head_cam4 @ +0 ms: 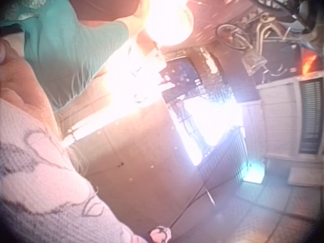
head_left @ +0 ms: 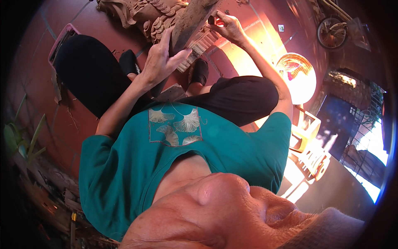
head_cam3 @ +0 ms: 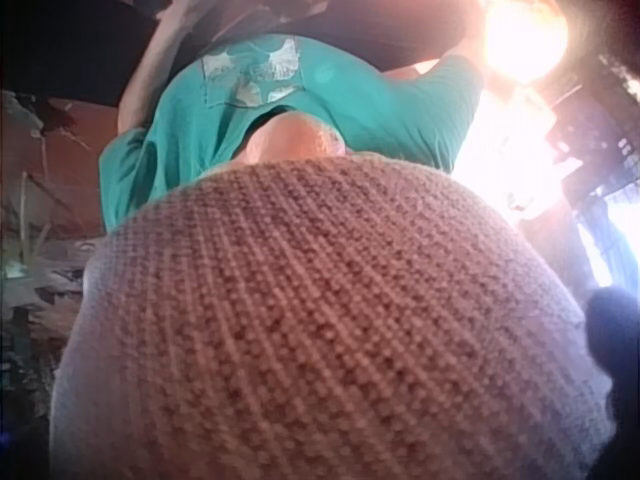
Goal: The person carves a wooden sculpture using a chisel and mallet. They repeatedly strike the chisel to shape the wood, focusing on detailed sections of the piece.
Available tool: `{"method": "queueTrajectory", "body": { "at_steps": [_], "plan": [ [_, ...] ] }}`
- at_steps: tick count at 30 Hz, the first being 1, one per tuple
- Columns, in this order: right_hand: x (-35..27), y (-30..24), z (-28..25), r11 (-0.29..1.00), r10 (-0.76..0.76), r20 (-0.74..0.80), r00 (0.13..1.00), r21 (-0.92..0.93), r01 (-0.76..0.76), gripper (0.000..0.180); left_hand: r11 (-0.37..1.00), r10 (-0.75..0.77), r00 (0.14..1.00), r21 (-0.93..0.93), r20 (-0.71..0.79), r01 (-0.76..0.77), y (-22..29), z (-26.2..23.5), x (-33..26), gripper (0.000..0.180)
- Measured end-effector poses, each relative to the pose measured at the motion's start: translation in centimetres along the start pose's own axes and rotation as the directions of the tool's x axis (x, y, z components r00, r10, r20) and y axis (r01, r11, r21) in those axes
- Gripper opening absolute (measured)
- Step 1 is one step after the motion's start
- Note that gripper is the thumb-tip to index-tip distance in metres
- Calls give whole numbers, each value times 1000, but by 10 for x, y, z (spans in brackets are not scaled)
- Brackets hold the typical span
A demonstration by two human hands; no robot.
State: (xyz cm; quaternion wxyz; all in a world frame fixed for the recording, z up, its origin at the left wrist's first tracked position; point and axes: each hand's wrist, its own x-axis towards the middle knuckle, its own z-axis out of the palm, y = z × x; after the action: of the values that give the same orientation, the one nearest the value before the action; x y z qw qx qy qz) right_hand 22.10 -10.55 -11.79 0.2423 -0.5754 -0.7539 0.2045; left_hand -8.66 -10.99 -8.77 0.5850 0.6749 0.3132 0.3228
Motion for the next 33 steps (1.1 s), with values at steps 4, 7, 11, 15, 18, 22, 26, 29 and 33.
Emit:
{"method": "queueTrajectory", "body": {
  "at_steps": [4,7,11,15,18,22,26,29,33],
  "plan": [
    [-4,8,2,999,5,12,1000,-54,-4,29,945,-108,985,322,136,59,-18,0,4,61],
    [-3,6,2,990,38,-18,999,-135,-40,32,947,-120,979,315,163,63,-20,-4,5,61],
    [-2,8,0,992,10,-131,991,-125,-27,39,977,-126,986,188,109,104,-19,-4,4,58],
    [-6,9,-8,992,16,-255,967,-115,-47,43,978,-205,973,61,110,200,-10,-10,7,60],
    [-7,17,-8,996,16,-272,962,-83,-40,47,973,-225,962,-14,153,229,-8,-12,10,45],
    [-9,14,-10,983,179,-194,964,84,-166,50,910,-292,930,-234,222,341,-4,-7,8,44],
    [-8,15,-8,992,126,-204,971,19,-125,49,938,-305,925,-96,227,333,0,-9,9,50],
    [-8,20,-7,998,57,-179,982,-20,-62,47,976,-218,955,19,200,219,-5,-5,10,53],
    [-7,15,-12,998,55,-109,993,13,-54,42,990,-113,984,98,138,100,4,-4,10,55]
  ]
}}
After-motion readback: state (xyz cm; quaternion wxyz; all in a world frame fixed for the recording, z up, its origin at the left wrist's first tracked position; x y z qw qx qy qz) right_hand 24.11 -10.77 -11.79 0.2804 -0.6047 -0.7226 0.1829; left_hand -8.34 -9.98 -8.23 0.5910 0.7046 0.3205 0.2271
